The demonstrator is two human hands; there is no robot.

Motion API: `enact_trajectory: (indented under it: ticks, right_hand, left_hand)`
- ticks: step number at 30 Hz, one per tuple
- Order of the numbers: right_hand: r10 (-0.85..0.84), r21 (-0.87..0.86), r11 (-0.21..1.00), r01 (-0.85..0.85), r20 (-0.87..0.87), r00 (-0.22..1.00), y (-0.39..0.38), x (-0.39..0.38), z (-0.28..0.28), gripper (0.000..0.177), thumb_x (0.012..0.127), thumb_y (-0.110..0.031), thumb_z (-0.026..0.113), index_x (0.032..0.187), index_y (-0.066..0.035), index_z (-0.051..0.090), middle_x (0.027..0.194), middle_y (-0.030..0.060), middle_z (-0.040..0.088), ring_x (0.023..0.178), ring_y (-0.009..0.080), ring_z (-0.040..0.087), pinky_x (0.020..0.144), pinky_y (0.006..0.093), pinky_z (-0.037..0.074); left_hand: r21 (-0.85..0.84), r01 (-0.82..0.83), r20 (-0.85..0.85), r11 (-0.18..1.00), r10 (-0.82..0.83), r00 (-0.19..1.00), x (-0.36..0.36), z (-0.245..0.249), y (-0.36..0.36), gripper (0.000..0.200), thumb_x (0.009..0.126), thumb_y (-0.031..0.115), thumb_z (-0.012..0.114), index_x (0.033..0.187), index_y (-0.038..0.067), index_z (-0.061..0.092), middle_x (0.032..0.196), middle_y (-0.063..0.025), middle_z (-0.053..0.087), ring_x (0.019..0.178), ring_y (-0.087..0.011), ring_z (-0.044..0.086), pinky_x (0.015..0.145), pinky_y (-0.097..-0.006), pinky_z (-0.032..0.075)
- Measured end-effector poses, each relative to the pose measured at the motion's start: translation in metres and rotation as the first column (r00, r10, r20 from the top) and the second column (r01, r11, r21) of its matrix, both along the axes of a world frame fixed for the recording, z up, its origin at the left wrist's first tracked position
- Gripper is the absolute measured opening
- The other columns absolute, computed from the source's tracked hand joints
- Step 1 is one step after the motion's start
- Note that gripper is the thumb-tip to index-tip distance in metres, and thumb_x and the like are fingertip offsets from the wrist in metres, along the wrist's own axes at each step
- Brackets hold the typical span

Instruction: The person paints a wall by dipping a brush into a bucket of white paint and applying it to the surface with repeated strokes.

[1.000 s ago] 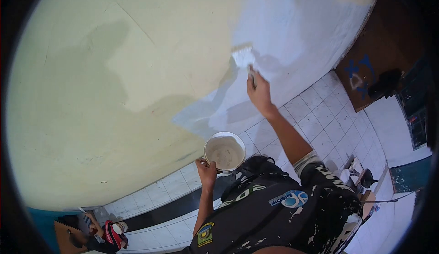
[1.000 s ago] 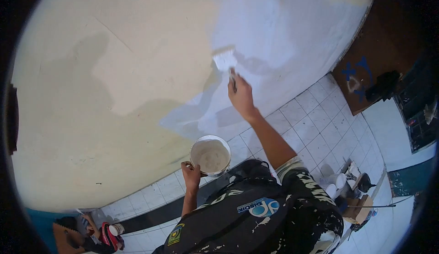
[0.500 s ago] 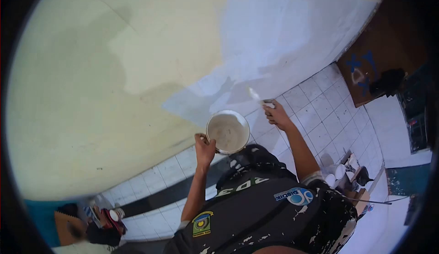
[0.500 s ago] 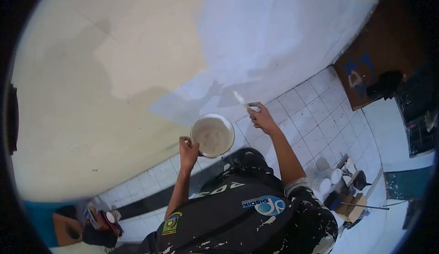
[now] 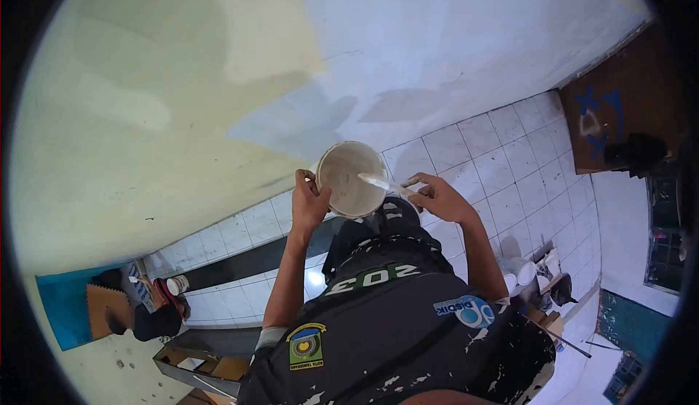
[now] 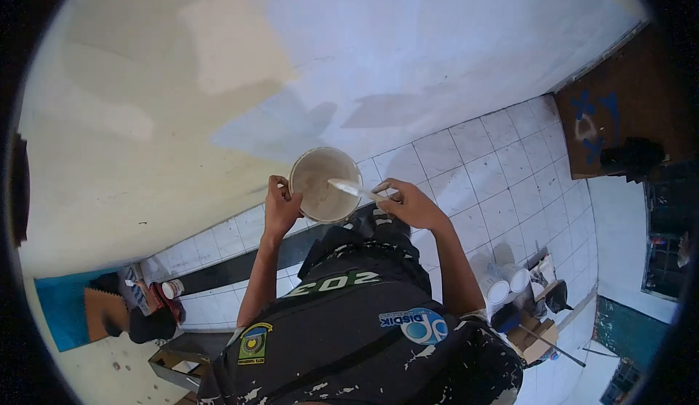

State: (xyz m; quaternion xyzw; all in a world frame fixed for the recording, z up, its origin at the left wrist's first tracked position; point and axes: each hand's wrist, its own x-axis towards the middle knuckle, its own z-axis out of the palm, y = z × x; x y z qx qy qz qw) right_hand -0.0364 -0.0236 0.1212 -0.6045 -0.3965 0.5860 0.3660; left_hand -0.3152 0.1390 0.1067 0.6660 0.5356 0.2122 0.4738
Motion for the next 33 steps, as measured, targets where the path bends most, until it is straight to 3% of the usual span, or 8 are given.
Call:
enact_trajectory:
  ticks: [2,8,12,14,17,23,29,33]
  right_hand:
    - [0.011,0.044,0.999,-0.006,-0.093,0.996,0.001,0.013,-0.027,0.032,0.097,-0.018,0.066,0.125,-0.005,0.062,0.087,0.0140,0.073,0.073,0.0123,0.062,0.067,0.0298,0.049]
    - [0.090,-0.030,0.996,-0.086,0.178,0.980,0.010,0.027,0.000,0.032,0.094,-0.017,0.068,0.122,-0.003,0.062,0.078,0.0126,0.069,0.070,0.0158,0.062,0.068,0.0323,0.049]
    - [0.141,-0.022,0.989,-0.144,0.381,0.914,0.009,0.026,-0.003,0.035,0.089,-0.022,0.071,0.120,-0.008,0.066,0.086,0.0175,0.072,0.072,0.0312,0.067,0.073,0.0408,0.052]
    - [0.092,0.123,0.966,-0.226,0.655,0.750,0.006,0.019,-0.029,0.033,0.087,-0.020,0.069,0.118,-0.009,0.067,0.087,0.0187,0.071,0.079,0.0363,0.069,0.074,0.0458,0.054]
    - [0.169,0.095,0.935,-0.342,0.729,0.663,0.020,0.012,-0.038,0.028,0.083,-0.015,0.068,0.110,-0.008,0.069,0.088,0.0189,0.071,0.085,0.0390,0.069,0.075,0.0481,0.055]
    - [0.336,-0.060,0.847,-0.527,0.830,0.446,0.052,0.001,-0.061,0.016,0.078,-0.010,0.070,0.093,-0.007,0.075,0.090,0.0162,0.074,0.088,0.0344,0.073,0.074,0.0473,0.058]
    - [0.357,-0.102,0.847,-0.522,0.837,0.415,0.065,-0.009,-0.064,0.020,0.081,-0.024,0.073,0.090,-0.006,0.077,0.090,0.0151,0.074,0.087,0.0323,0.074,0.075,0.0446,0.059]
    - [0.307,-0.067,0.869,-0.491,0.850,0.428,0.064,-0.013,-0.080,0.012,0.071,-0.013,0.075,0.082,-0.009,0.076,0.083,0.0122,0.074,0.085,0.0318,0.074,0.072,0.0438,0.059]
  left_hand:
    - [-0.001,0.015,-0.054,1.000,-0.015,0.998,0.013,0.003,-0.003,0.037,0.084,0.005,0.065,0.111,0.000,0.042,0.070,-0.0143,0.063,0.053,-0.0202,0.062,0.048,-0.0353,0.048]
    - [0.099,0.130,-0.175,0.987,-0.111,0.978,0.035,-0.008,-0.005,0.036,0.082,0.009,0.067,0.110,0.001,0.047,0.061,-0.0068,0.050,0.053,-0.0174,0.049,0.052,-0.0374,0.039]
    - [0.177,0.243,-0.158,0.954,-0.216,0.963,0.051,-0.015,-0.001,0.034,0.085,0.006,0.068,0.111,0.002,0.046,0.061,-0.0067,0.053,0.048,-0.0151,0.053,0.045,-0.0359,0.045]
    - [0.124,0.234,-0.157,0.964,-0.213,0.964,0.060,-0.011,0.000,0.034,0.084,0.006,0.067,0.111,0.002,0.046,0.061,-0.0060,0.052,0.049,-0.0141,0.051,0.046,-0.0350,0.043]
    - [0.070,0.259,-0.166,0.963,-0.244,0.955,0.070,-0.006,-0.003,0.037,0.080,0.006,0.067,0.110,0.002,0.046,0.063,-0.0075,0.047,0.054,-0.0193,0.047,0.053,-0.0377,0.039]
    - [0.132,0.352,-0.179,0.927,-0.327,0.928,0.090,0.002,-0.003,0.037,0.081,0.007,0.066,0.111,0.002,0.046,0.062,-0.0109,0.051,0.052,-0.0245,0.050,0.052,-0.0404,0.040]
    - [0.189,0.412,-0.199,0.891,-0.376,0.905,0.102,0.003,-0.006,0.038,0.082,0.008,0.067,0.111,0.003,0.045,0.063,-0.0155,0.053,0.053,-0.0341,0.055,0.053,-0.0443,0.043]
    - [0.153,0.436,-0.223,0.887,-0.399,0.889,0.106,0.004,-0.007,0.039,0.082,0.009,0.067,0.112,0.003,0.044,0.064,-0.0165,0.054,0.055,-0.0362,0.056,0.054,-0.0457,0.044]
